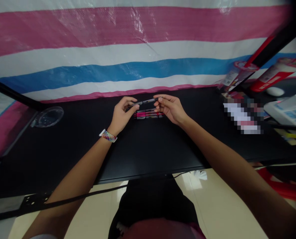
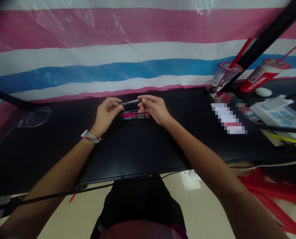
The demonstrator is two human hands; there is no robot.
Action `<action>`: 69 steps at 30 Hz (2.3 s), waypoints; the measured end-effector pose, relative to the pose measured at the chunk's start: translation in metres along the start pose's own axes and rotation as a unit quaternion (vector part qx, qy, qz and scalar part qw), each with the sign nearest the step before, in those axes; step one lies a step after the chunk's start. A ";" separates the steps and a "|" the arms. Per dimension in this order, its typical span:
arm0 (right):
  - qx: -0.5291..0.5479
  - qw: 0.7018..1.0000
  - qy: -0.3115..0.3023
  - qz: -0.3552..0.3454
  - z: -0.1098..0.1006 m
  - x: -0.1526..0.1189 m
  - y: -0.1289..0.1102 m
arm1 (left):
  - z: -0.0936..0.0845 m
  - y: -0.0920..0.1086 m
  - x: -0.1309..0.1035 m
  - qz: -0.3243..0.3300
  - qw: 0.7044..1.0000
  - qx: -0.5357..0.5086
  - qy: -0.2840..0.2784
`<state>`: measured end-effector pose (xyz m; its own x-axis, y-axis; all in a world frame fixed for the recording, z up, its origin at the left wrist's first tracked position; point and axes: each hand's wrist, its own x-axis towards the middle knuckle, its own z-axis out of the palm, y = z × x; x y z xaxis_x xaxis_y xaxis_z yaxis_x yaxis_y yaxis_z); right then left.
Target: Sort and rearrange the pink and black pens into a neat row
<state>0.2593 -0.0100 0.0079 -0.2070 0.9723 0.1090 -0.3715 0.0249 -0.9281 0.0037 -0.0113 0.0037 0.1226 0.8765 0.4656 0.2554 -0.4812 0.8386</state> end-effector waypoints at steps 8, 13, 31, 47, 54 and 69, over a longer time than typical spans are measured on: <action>0.047 0.999 -0.016 -0.002 -0.002 0.003 0.003 | -0.002 0.005 0.001 -0.019 0.999 0.032 0.017; 0.042 0.999 -0.031 0.002 -0.003 0.003 0.003 | -0.002 0.005 0.001 -0.047 0.999 0.024 0.006; 0.068 0.997 0.029 0.025 -0.001 0.003 0.006 | 0.002 -0.005 -0.001 0.050 0.997 0.032 0.045; 0.148 0.980 0.080 0.108 0.000 0.005 0.005 | 0.006 -0.004 -0.003 0.060 0.996 0.041 0.053; 0.101 0.992 0.051 0.052 0.006 -0.001 0.001 | 0.005 -0.002 -0.005 0.058 0.996 0.051 0.052; 0.061 0.995 0.081 0.026 0.013 -0.004 0.009 | 0.006 -0.002 -0.004 0.043 0.998 0.030 0.020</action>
<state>0.2453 -0.0170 0.0037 -0.0844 0.9964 -0.0063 -0.4736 -0.0456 -0.8796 0.0085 -0.0132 -0.0018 0.1083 0.8300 0.5472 0.3020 -0.5519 0.7773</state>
